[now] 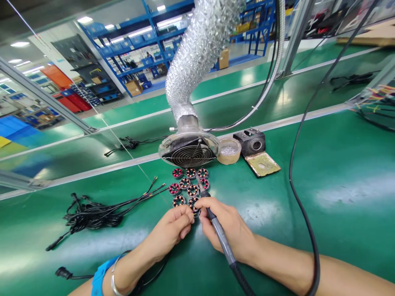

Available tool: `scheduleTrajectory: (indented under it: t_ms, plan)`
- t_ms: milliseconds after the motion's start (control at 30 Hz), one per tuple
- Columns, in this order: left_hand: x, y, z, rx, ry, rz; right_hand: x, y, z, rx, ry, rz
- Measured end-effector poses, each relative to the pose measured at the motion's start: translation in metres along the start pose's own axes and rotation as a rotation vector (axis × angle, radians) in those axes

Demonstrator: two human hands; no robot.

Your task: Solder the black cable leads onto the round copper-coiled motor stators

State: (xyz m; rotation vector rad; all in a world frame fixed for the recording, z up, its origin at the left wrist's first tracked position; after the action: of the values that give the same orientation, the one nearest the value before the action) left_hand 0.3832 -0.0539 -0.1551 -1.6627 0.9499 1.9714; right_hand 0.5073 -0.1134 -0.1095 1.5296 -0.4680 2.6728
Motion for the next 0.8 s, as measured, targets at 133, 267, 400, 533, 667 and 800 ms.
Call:
scheduleTrajectory:
  t_ms: [133, 267, 400, 533, 667, 800]
  plan:
    - [0.001, -0.001, -0.001, 0.012, -0.030, -0.024, 0.001, -0.001, 0.000, 0.018, -0.003, 0.026]
    - [-0.001, -0.001, -0.001, 0.023, -0.033, -0.056, 0.000, 0.001, 0.002, 0.012, -0.003, 0.056]
    - [-0.002, -0.001, -0.002, 0.026, -0.028, -0.050, 0.004, 0.002, 0.012, 0.000, -0.006, 0.099]
    - [-0.003, -0.001, -0.002, 0.020, -0.004, -0.053, 0.012, 0.009, 0.032, 0.000, 0.016, 0.141]
    - [0.000, -0.001, -0.002, 0.019, 0.003, -0.036, 0.020, 0.020, 0.051, 0.009, -0.011, 0.137]
    - [0.001, -0.001, -0.002, 0.020, 0.002, -0.051, 0.023, 0.024, 0.054, 0.063, -0.064, 0.105]
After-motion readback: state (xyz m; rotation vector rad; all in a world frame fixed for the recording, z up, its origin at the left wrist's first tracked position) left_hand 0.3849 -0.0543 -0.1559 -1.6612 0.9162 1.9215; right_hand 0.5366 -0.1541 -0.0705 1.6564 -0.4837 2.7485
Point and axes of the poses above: each hand's wrist, its own y-axis away from the middle knuckle, its own z-axis out of the back of the hand, x = y × z, the point moved 7 cm from there along -y, towards the middle knuckle, and after that the axes turned 15 degrees about -z, right-handed, at the moved point
